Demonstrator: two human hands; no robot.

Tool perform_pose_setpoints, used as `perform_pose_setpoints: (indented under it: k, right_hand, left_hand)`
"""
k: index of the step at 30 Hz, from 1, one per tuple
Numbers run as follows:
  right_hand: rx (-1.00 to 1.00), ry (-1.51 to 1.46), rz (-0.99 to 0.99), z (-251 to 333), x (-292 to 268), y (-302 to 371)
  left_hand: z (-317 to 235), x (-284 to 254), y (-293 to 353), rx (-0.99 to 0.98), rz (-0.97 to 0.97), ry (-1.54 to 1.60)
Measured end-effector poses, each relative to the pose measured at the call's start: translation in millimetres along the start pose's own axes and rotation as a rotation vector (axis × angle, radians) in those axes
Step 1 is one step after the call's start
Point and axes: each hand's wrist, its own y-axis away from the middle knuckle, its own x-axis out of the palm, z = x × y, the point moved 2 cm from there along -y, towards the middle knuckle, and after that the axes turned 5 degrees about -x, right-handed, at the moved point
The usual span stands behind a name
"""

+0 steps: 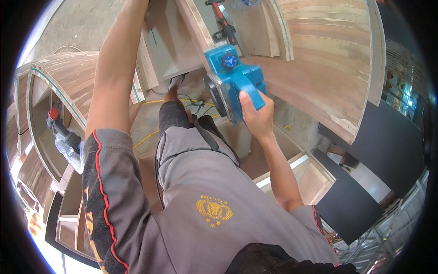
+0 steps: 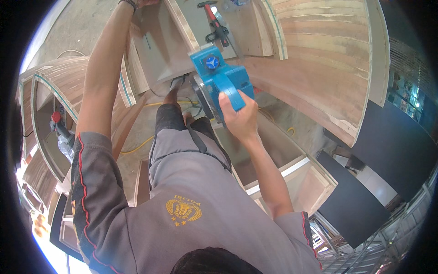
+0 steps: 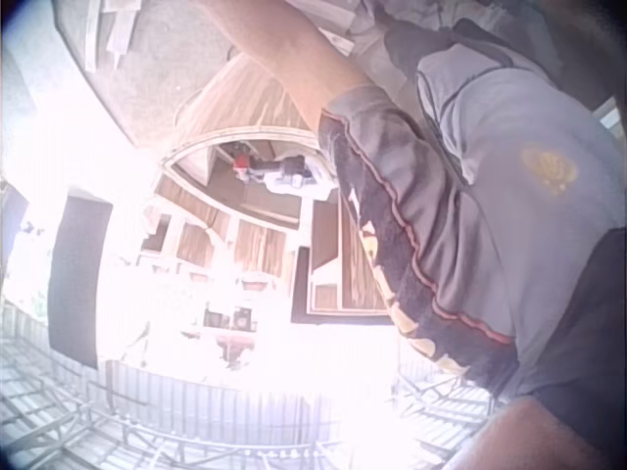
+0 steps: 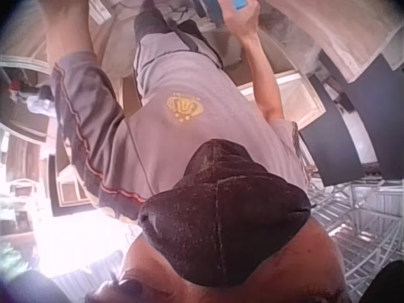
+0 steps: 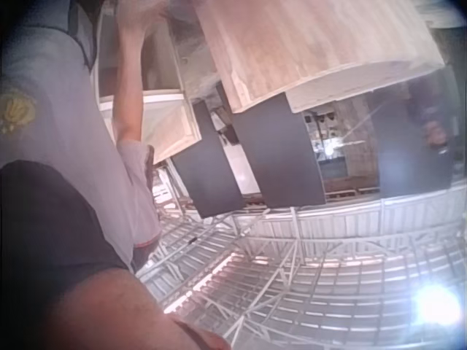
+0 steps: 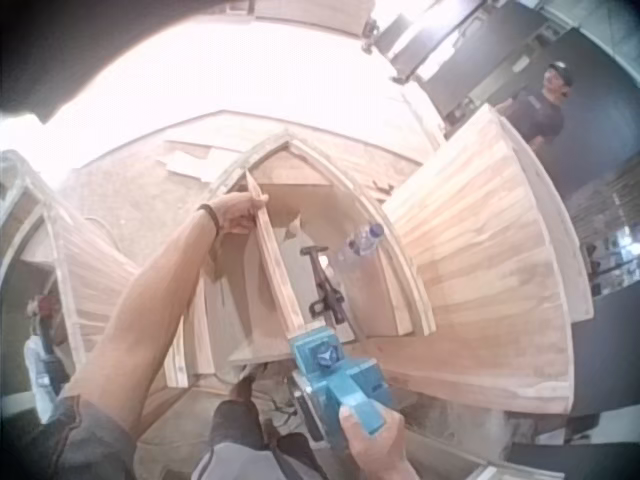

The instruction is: The person assembles a curved wooden structure by fitting wooden planks into place. They use a nail gun to secure the planks and a sander to smooth the edges of the wood.

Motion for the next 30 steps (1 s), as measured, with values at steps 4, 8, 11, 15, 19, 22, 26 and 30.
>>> perform_pose_setpoints:
  k: [4,8,11,15,19,22,26,30]
  right_hand:
    - [-0.032,0.034,-0.001,30,19,-38]
    - [-0.131,0.053,-0.054,55,40,-86]
    - [-0.222,0.079,-0.056,64,57,-131]
    - [-0.174,-0.025,-0.076,84,56,-144]
    - [-0.021,-0.208,-0.078,79,19,-105]
    - [0.058,-0.214,-0.082,64,-12,-63]
    - [0.132,-0.179,-0.109,24,-48,2]
    - [0.176,-0.062,-0.047,2,-61,50]
  left_hand:
    - [1,-12,-11,-0.062,0.025,-0.044]
    - [-20,6,26,-0.015,-0.045,-0.078]
    - [-16,-14,17,-0.038,0.071,-0.044]
    - [-20,-3,22,-0.065,0.052,-0.015]
    - [-16,5,30,-0.043,-0.027,0.028]
    - [-6,-3,11,-0.045,-0.010,0.045]
    - [-6,8,12,-0.023,-0.071,0.018]
    - [0,-3,1,-0.071,-0.035,0.019]
